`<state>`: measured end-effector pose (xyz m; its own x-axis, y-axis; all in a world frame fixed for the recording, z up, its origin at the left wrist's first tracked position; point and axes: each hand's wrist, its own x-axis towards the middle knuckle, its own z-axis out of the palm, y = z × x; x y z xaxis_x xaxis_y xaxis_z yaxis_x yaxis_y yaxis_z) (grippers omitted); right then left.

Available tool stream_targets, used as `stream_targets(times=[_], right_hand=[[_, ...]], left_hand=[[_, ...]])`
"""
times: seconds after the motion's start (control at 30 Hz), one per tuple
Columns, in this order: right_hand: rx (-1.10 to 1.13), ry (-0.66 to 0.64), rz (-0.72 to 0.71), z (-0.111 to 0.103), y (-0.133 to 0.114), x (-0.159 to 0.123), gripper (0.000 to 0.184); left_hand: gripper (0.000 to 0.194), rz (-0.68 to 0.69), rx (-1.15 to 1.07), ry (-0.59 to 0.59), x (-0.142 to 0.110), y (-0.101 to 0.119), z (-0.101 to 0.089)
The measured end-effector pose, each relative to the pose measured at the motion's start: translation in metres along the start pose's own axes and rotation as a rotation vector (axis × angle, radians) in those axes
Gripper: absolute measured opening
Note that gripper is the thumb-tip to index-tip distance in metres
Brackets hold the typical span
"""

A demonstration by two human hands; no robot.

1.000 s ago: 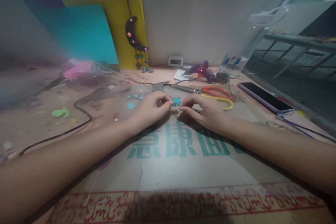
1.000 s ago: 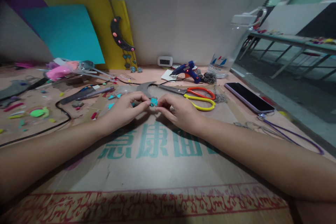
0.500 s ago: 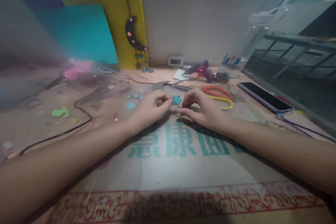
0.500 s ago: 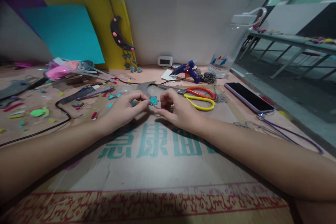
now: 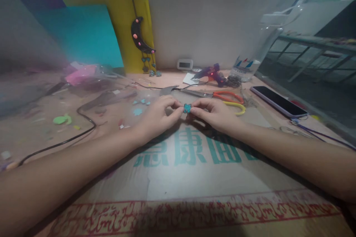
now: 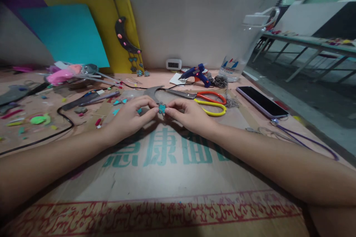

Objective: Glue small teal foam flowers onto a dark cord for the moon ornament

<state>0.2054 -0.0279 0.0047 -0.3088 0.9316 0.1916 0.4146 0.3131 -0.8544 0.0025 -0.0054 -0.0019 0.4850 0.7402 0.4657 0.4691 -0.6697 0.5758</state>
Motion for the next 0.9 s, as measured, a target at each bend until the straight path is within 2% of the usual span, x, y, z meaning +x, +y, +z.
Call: stream_targets(times=[0.17, 0.37, 0.5, 0.63, 0.77, 0.9], right_hand=[[-0.064, 0.036, 0.019, -0.0003, 0.0005, -0.0005, 0.025], [-0.09, 0.053, -0.017, -0.0012, -0.002, -0.0004, 0.023], [0.012, 0.011, 0.0, 0.0, -0.0001, 0.0001, 0.023], [0.141, -0.064, -0.038, 0.001, 0.0057, 0.0002, 0.027], [-0.01, -0.101, -0.097, 0.002, 0.007, -0.0019, 0.045], [-0.086, -0.041, -0.121, 0.0032, 0.006, -0.0029, 0.034]], left_hand=[[0.012, -0.038, -0.017, -0.028, 0.0004, -0.0002, 0.0004], [0.018, -0.088, -0.066, -0.04, 0.0016, 0.0014, 0.0008], [0.019, -0.063, -0.053, -0.053, 0.0014, 0.0004, 0.0012], [0.02, -0.107, -0.069, -0.053, 0.0013, 0.0013, -0.0001], [0.02, -0.155, -0.086, -0.041, 0.0025, 0.0032, -0.0013], [0.02, -0.176, -0.087, -0.043, 0.0033, 0.0039, -0.0015]])
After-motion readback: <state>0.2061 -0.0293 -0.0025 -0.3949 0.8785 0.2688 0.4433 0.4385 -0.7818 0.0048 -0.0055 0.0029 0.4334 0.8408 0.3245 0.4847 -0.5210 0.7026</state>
